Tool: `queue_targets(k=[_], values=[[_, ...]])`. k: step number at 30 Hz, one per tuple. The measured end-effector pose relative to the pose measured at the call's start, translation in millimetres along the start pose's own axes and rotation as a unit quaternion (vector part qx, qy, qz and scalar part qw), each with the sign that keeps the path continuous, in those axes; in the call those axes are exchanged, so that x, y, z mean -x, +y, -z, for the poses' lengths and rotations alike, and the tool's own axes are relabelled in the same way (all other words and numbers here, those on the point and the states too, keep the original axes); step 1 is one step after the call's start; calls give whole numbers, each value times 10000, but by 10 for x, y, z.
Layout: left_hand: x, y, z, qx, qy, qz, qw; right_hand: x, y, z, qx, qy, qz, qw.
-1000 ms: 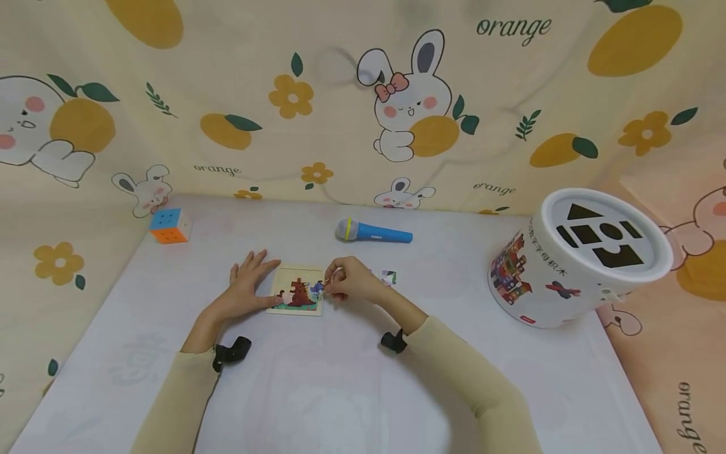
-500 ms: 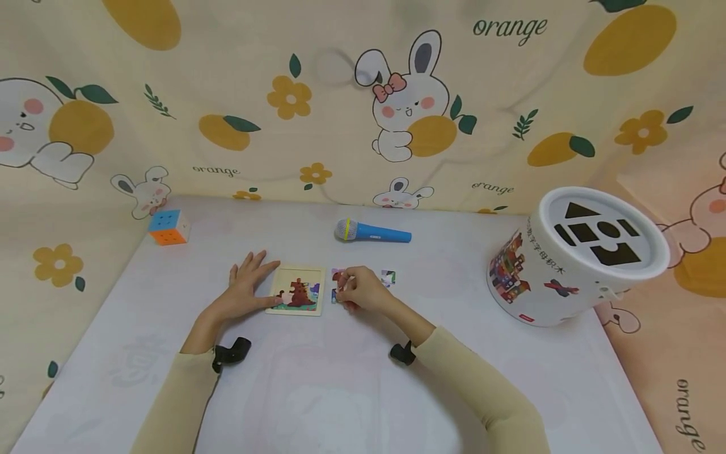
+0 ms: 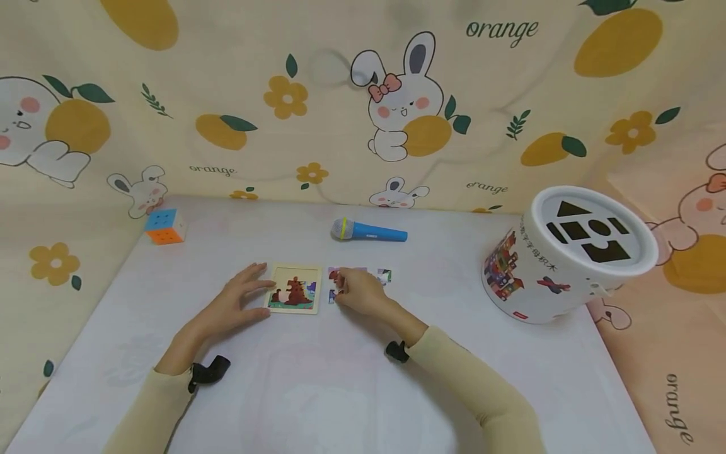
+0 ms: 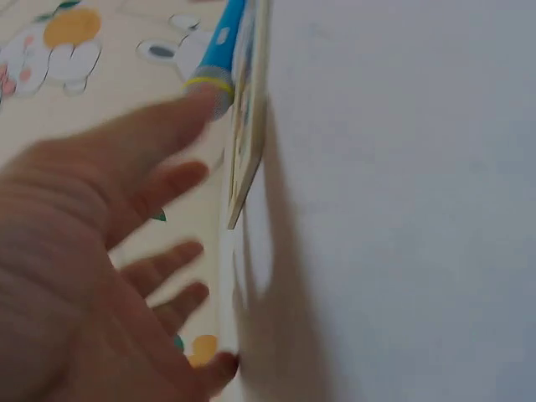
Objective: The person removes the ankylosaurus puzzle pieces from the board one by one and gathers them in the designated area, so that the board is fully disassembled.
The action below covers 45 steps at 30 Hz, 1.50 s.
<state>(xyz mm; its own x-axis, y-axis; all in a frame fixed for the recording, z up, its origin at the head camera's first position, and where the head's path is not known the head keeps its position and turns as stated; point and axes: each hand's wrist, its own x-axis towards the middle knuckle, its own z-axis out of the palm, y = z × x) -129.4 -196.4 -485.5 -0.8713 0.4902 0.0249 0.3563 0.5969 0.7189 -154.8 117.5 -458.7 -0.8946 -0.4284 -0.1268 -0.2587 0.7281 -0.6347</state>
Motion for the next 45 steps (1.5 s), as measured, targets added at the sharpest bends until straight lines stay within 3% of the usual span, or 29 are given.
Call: queue_targets(k=[4, 9, 13, 20, 32, 45], values=[[113, 8, -5, 145, -142, -369, 9991, -127, -178, -28, -163, -109, 330, 9993], [152, -122, -56, 533, 146, -624, 9965, -368, -425, -61, -961, -539, 661, 9917], [140, -194, -94, 602, 341, -712, 9951, -527, -516, -134, -1197, -679, 439, 9895], [94, -186, -130, 332, 354, -987, 9939, -607, -500, -293, -774, -768, 165, 9939], [105, -194, -141, 323, 444, -978, 9937, -617, -495, -395, -442, -663, 183, 9967], [105, -188, -125, 401, 315, -688, 9963, -571, -530, -385, -269, -645, 215, 9973]])
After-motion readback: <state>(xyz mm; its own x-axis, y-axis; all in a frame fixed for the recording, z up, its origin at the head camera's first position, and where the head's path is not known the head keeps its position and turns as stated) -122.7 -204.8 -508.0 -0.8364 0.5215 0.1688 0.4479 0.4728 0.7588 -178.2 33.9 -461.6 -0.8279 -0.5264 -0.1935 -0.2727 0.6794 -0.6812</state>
